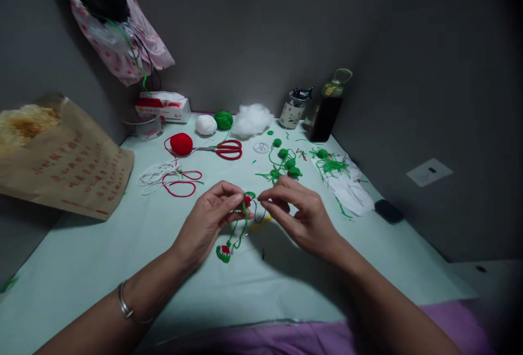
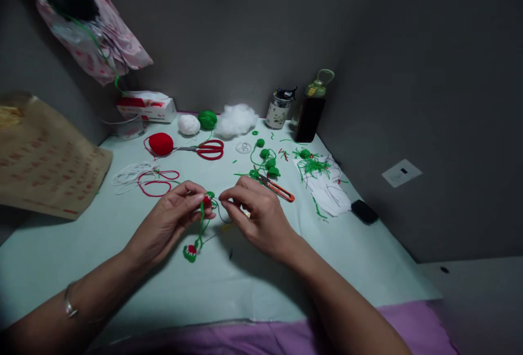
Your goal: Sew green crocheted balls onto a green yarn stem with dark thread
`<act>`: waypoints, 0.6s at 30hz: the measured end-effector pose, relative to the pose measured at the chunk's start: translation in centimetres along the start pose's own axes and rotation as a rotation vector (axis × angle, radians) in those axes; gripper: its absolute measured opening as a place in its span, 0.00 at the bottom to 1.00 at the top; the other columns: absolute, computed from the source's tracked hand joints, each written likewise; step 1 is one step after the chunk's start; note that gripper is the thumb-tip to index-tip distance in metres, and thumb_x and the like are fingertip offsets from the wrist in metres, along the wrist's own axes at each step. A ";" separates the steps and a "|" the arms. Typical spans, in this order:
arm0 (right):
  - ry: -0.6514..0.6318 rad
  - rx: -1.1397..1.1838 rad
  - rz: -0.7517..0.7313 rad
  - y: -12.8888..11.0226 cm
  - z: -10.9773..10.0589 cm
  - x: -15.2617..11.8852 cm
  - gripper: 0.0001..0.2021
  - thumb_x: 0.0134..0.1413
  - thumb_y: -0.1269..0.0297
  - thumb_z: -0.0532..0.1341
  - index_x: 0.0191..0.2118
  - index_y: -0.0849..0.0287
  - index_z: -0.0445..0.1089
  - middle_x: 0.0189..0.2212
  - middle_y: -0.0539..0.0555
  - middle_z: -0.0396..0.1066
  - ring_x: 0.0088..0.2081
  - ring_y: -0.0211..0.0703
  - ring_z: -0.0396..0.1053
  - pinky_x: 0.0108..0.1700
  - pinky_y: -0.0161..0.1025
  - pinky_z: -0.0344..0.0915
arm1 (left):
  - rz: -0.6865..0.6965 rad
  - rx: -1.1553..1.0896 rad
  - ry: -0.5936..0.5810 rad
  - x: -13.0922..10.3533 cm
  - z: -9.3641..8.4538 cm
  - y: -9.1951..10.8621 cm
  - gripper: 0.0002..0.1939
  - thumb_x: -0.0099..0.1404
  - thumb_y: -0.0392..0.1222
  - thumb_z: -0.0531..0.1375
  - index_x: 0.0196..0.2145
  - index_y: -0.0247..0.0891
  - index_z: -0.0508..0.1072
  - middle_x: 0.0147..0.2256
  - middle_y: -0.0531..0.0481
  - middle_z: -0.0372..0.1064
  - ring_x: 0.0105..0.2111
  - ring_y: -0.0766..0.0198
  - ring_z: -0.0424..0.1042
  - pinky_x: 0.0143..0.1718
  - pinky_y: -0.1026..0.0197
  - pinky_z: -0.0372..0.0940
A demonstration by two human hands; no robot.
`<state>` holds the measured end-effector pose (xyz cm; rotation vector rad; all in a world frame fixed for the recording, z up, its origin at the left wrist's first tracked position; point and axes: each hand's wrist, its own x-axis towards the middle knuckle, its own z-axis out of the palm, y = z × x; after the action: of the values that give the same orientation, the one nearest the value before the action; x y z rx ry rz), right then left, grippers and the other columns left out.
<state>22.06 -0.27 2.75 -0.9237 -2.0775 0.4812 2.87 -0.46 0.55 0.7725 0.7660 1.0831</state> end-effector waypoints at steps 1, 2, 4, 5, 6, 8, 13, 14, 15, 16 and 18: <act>-0.007 0.023 0.019 0.1 -0.1 0.0 0.06 0.61 0.75 0.60 0.39 0.59 0.74 0.27 0.50 0.64 0.29 0.37 0.62 0.32 0.36 0.59 | 0.008 0.007 0.001 0.0 0.0 0.1 0.08 0.60 0.39 0.67 0.33 0.35 0.72 0.30 0.53 0.73 0.30 0.68 0.74 0.37 0.66 0.71; -0.014 0.043 0.039 0.1 -0.2 0.1 0.06 0.61 0.74 0.60 0.39 0.58 0.74 0.27 0.50 0.64 0.30 0.37 0.62 0.32 0.36 0.59 | 0.011 0.010 -0.004 -0.1 0.0 0.1 0.08 0.61 0.39 0.67 0.34 0.35 0.72 0.30 0.53 0.73 0.31 0.68 0.74 0.38 0.66 0.71; -0.024 0.070 0.074 0.2 -0.4 0.2 0.06 0.61 0.74 0.61 0.38 0.58 0.74 0.27 0.50 0.65 0.30 0.37 0.62 0.32 0.36 0.59 | 0.016 0.005 -0.016 -0.1 0.0 0.3 0.07 0.60 0.38 0.67 0.35 0.36 0.73 0.31 0.53 0.73 0.32 0.68 0.74 0.40 0.64 0.71; -0.027 0.077 0.088 0.2 -0.4 0.2 0.06 0.61 0.73 0.61 0.38 0.58 0.75 0.27 0.49 0.65 0.30 0.37 0.62 0.33 0.36 0.59 | 0.019 0.004 -0.020 -0.1 0.0 0.3 0.07 0.60 0.38 0.67 0.35 0.36 0.73 0.31 0.53 0.73 0.32 0.67 0.74 0.41 0.63 0.71; -0.033 0.081 0.098 0.2 -0.5 0.2 0.05 0.61 0.73 0.61 0.38 0.58 0.75 0.27 0.49 0.65 0.30 0.37 0.62 0.33 0.37 0.59 | 0.022 0.008 -0.018 -0.1 0.0 0.4 0.08 0.59 0.38 0.68 0.35 0.36 0.74 0.31 0.53 0.73 0.32 0.67 0.74 0.42 0.62 0.71; -0.048 0.084 0.111 0.3 -0.6 0.3 0.05 0.61 0.72 0.61 0.38 0.58 0.75 0.28 0.49 0.65 0.31 0.37 0.63 0.33 0.37 0.59 | 0.033 0.038 -0.005 -0.1 0.0 0.5 0.08 0.59 0.38 0.68 0.35 0.36 0.74 0.31 0.52 0.73 0.32 0.66 0.74 0.41 0.61 0.70; -0.088 0.065 0.126 0.2 -0.8 0.2 0.05 0.61 0.72 0.61 0.38 0.57 0.75 0.28 0.50 0.65 0.31 0.37 0.63 0.31 0.36 0.58 | 0.114 0.209 0.037 0.0 -0.4 0.4 0.06 0.59 0.38 0.67 0.33 0.36 0.75 0.31 0.51 0.75 0.33 0.64 0.74 0.40 0.62 0.68; -0.096 0.055 0.121 0.1 -0.8 0.2 0.06 0.61 0.72 0.61 0.37 0.58 0.75 0.28 0.50 0.65 0.31 0.37 0.63 0.30 0.36 0.58 | 0.133 0.248 0.049 0.0 -0.4 0.4 0.06 0.59 0.38 0.67 0.33 0.36 0.75 0.31 0.51 0.75 0.33 0.64 0.74 0.39 0.62 0.67; -0.104 0.043 0.112 0.1 -0.8 0.2 0.06 0.61 0.72 0.60 0.37 0.58 0.75 0.28 0.50 0.65 0.30 0.37 0.63 0.30 0.36 0.58 | 0.147 0.281 0.060 0.0 -0.5 0.4 0.05 0.59 0.38 0.67 0.33 0.36 0.75 0.30 0.51 0.75 0.32 0.64 0.74 0.39 0.63 0.67; -0.110 0.032 0.103 0.0 -0.9 0.1 0.06 0.61 0.73 0.60 0.37 0.58 0.74 0.28 0.50 0.64 0.30 0.37 0.63 0.30 0.35 0.58 | 0.152 0.304 0.066 0.0 -0.5 0.4 0.05 0.59 0.38 0.67 0.33 0.36 0.75 0.30 0.52 0.75 0.32 0.64 0.74 0.39 0.63 0.66; -0.110 0.015 0.084 -0.1 -0.9 0.1 0.06 0.61 0.73 0.60 0.37 0.58 0.74 0.28 0.50 0.64 0.30 0.37 0.62 0.30 0.35 0.58 | 0.141 0.315 0.052 0.0 -0.5 0.4 0.05 0.60 0.39 0.67 0.34 0.37 0.75 0.31 0.51 0.75 0.33 0.64 0.74 0.40 0.63 0.66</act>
<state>22.70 -0.20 3.40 -0.9991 -2.1361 0.6033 2.24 -0.29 0.61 1.0813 0.9515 1.1261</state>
